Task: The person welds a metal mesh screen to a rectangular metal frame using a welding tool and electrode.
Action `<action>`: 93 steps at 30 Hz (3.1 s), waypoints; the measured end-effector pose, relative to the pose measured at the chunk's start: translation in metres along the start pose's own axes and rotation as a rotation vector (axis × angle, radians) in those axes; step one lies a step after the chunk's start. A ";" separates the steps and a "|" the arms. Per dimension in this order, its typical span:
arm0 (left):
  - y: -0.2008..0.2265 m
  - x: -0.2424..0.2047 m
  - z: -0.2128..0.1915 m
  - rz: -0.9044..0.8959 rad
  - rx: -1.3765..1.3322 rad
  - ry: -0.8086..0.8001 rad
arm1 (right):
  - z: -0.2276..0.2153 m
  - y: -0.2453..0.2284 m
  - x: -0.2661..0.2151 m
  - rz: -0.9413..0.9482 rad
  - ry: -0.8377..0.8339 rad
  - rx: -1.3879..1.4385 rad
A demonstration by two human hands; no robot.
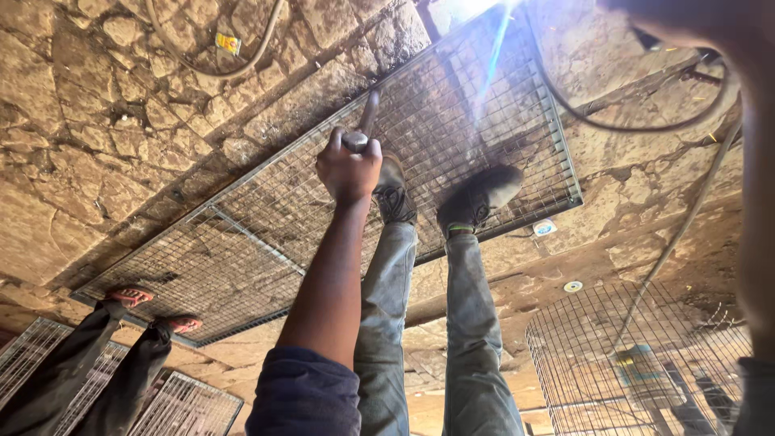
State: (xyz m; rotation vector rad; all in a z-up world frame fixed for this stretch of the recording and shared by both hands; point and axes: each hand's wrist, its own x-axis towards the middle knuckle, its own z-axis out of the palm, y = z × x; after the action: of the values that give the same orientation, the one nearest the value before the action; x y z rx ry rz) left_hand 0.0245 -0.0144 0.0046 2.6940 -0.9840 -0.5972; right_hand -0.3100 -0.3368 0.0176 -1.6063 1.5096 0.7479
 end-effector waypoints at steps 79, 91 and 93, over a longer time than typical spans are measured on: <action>0.009 -0.010 0.009 -0.062 0.056 -0.101 | 0.338 -0.061 -0.161 -0.105 0.137 0.593; 0.003 -0.013 0.017 0.023 -0.023 -0.039 | 0.400 -0.045 -0.191 -0.143 0.438 0.933; 0.002 -0.018 0.016 0.076 -0.038 0.057 | 0.407 -0.048 -0.206 -0.239 0.536 0.976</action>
State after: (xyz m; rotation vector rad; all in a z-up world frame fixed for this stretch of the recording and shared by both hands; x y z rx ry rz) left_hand 0.0045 -0.0051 -0.0035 2.6118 -1.0441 -0.5167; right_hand -0.2472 0.1170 -0.0099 -1.1884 1.6058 -0.5596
